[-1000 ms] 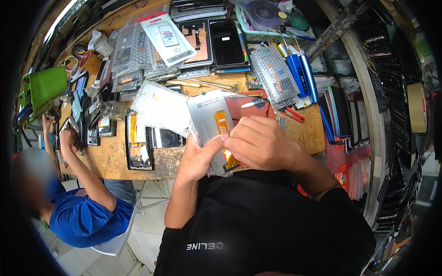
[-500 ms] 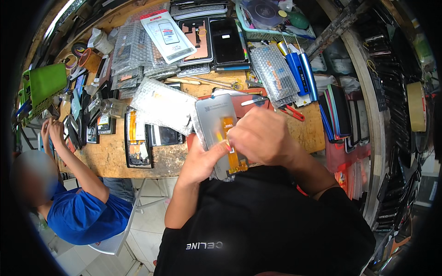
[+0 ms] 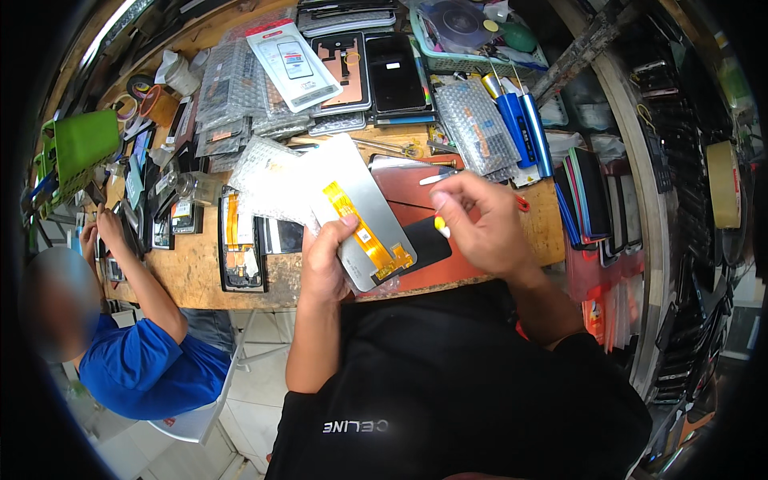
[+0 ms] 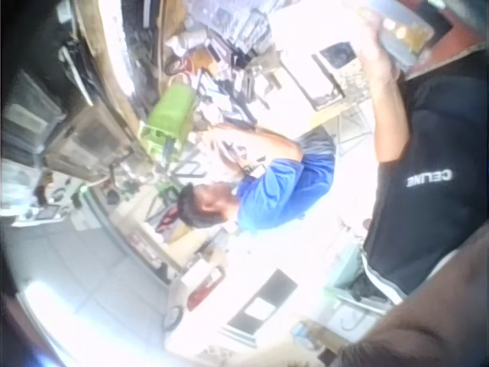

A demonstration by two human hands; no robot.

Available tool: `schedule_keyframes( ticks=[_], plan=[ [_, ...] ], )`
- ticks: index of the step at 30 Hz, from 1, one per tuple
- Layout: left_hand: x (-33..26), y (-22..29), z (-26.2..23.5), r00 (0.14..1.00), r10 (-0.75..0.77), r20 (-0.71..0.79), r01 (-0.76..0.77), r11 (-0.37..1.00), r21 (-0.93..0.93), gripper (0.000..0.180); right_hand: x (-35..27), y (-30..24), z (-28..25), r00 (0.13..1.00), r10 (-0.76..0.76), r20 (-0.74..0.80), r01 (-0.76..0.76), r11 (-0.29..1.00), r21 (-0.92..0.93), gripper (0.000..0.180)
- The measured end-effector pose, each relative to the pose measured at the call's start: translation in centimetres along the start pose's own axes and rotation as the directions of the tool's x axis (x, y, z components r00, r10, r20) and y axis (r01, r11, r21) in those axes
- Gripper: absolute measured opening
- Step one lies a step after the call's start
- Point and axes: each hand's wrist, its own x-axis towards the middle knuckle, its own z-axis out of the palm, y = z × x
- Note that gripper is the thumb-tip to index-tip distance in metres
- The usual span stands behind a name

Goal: The person retrieves packaged phone screen protectors from a shelf and places them on a workbench. They then wrap a smartphone in bubble wrap, seal it with tape, and place it on the table. The person also handles a second smartphone and wraps it in bubble wrap.

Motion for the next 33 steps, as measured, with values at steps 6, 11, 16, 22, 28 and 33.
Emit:
schedule_keyframes(
  ticks=[6,11,16,22,28,33],
  plan=[
    [0.7,-0.2,-0.3,0.998,-0.007,-0.07,0.009,1.0,0.016,0.036,0.2,-0.4,0.5,0.985,0.037,-0.17,-0.015,0.991,0.13,0.026],
    [1.2,0.0,-0.2,0.998,-0.008,-0.058,0.004,0.998,-0.066,0.035,0.0,-0.7,-1.2,1.0,-0.01,0.003,0.01,0.997,0.073,0.026],
    [1.5,-0.5,1.3,0.996,0.085,-0.02,-0.084,0.996,0.031,0.036,-0.9,0.2,2.1,0.971,0.127,0.2,-0.201,0.891,0.407,0.024],
    [1.0,-0.4,2.3,0.988,0.155,0.026,-0.157,0.983,0.092,0.041,-0.4,1.0,3.3,0.99,0.114,0.084,-0.14,0.883,0.449,0.021],
    [0.4,0.4,2.7,0.976,0.193,0.097,-0.214,0.928,0.306,0.042,0.2,1.6,2.3,0.963,0.058,0.265,-0.19,0.841,0.506,0.018],
    [0.6,0.3,2.9,0.985,0.163,0.051,-0.171,0.942,0.29,0.038,0.8,1.7,1.9,0.944,0.056,0.326,-0.223,0.834,0.504,0.012]
  ],
)
